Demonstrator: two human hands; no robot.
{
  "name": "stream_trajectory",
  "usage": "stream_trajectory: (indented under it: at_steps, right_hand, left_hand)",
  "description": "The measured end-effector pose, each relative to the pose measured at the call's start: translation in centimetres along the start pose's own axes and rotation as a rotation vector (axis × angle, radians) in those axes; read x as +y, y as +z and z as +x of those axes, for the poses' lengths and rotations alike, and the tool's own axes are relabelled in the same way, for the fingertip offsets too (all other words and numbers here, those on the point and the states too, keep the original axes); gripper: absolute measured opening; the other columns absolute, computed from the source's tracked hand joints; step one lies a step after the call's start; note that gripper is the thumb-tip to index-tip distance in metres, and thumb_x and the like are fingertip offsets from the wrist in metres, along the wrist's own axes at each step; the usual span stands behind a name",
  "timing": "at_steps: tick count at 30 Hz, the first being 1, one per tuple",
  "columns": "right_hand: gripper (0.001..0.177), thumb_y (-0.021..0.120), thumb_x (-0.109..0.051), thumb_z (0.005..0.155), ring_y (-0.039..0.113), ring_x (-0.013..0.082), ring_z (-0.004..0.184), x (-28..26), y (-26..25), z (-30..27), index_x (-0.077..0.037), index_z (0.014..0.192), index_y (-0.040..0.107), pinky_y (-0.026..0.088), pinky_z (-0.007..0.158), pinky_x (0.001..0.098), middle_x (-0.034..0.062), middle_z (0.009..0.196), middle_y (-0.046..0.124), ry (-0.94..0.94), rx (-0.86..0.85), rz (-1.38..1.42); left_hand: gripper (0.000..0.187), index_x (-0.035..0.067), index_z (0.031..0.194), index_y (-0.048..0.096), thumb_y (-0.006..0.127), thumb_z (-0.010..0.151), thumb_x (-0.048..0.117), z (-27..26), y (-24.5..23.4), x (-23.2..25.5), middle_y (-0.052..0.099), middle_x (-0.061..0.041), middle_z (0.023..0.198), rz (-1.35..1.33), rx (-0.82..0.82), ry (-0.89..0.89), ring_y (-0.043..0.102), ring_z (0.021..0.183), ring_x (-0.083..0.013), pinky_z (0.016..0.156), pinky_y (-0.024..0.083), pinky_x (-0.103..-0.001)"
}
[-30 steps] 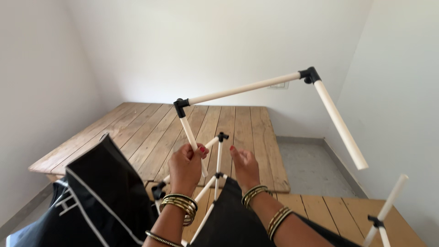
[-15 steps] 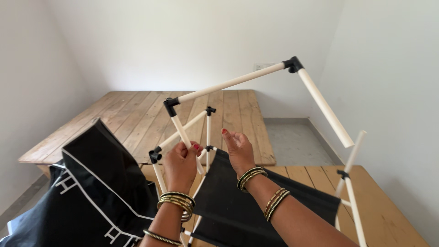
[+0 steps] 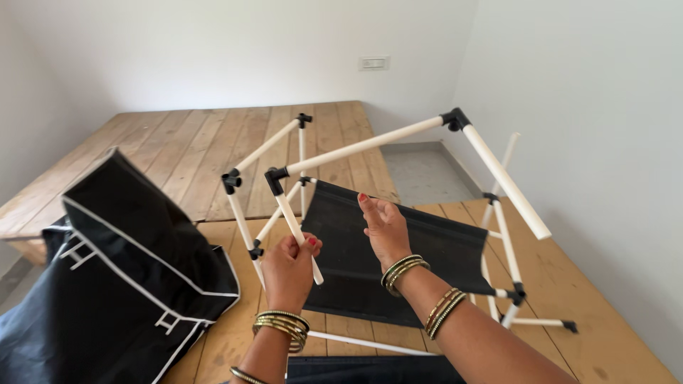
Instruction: The person assembles a small folding table or stand by connecting white plastic poles with black corner joints and attaching black fabric panels. They repeatedly connect and disconnect frame sections, then fold the fabric panels onto the assembled frame.
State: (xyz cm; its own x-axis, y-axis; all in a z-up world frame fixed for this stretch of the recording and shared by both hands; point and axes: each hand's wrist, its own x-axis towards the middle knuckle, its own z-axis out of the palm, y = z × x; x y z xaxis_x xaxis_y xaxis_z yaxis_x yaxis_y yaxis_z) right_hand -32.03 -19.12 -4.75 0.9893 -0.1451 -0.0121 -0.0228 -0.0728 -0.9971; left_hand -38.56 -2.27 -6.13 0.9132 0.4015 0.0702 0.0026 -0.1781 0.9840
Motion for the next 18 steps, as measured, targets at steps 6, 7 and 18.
stream_trajectory:
  at_steps: [6, 7, 18]
  right_hand:
    - [0.078, 0.065, -0.064, 0.082, 0.066, 0.0219, 0.121, 0.7, -4.4, -1.5, -0.002, 0.13, 0.061, 0.056, 0.093, 0.0365, 0.0154, 0.131, 0.069, -0.015, 0.118, 0.004]
    - [0.078, 0.065, -0.064, 0.082, 0.066, 0.0216, 0.121, 0.8, -5.2, -1.7, -0.002, 0.13, 0.061, 0.056, 0.093, 0.0361, 0.0156, 0.13, 0.069, -0.018, 0.133, 0.004]
    - [0.074, 0.067, -0.064, 0.083, 0.066, 0.0202, 0.114, 3.0, -14.4, -4.7, -0.002, 0.124, 0.065, 0.056, 0.09, 0.0351, 0.0147, 0.119, 0.071, -0.013, 0.337, 0.0]
  left_hand:
    - [0.017, 0.0, 0.098, 0.073, 0.068, 0.092, 0.015, -3.1, 2.2, 0.8, 0.081, -0.008, 0.086, -0.049, -0.088, -0.007, 0.077, 0.082, -0.0122, 0.075, 0.06, -0.027]
    - [0.016, 0.0, 0.098, 0.074, 0.068, 0.092, 0.015, -3.5, 2.7, 1.0, 0.081, -0.008, 0.086, -0.058, -0.103, -0.014, 0.077, 0.082, -0.0121, 0.076, 0.06, -0.027]
    - [0.016, -0.002, 0.097, 0.074, 0.068, 0.092, 0.012, -8.5, 10.0, 2.4, 0.08, -0.009, 0.084, -0.166, -0.279, -0.062, 0.077, 0.08, -0.0125, 0.073, 0.061, -0.027]
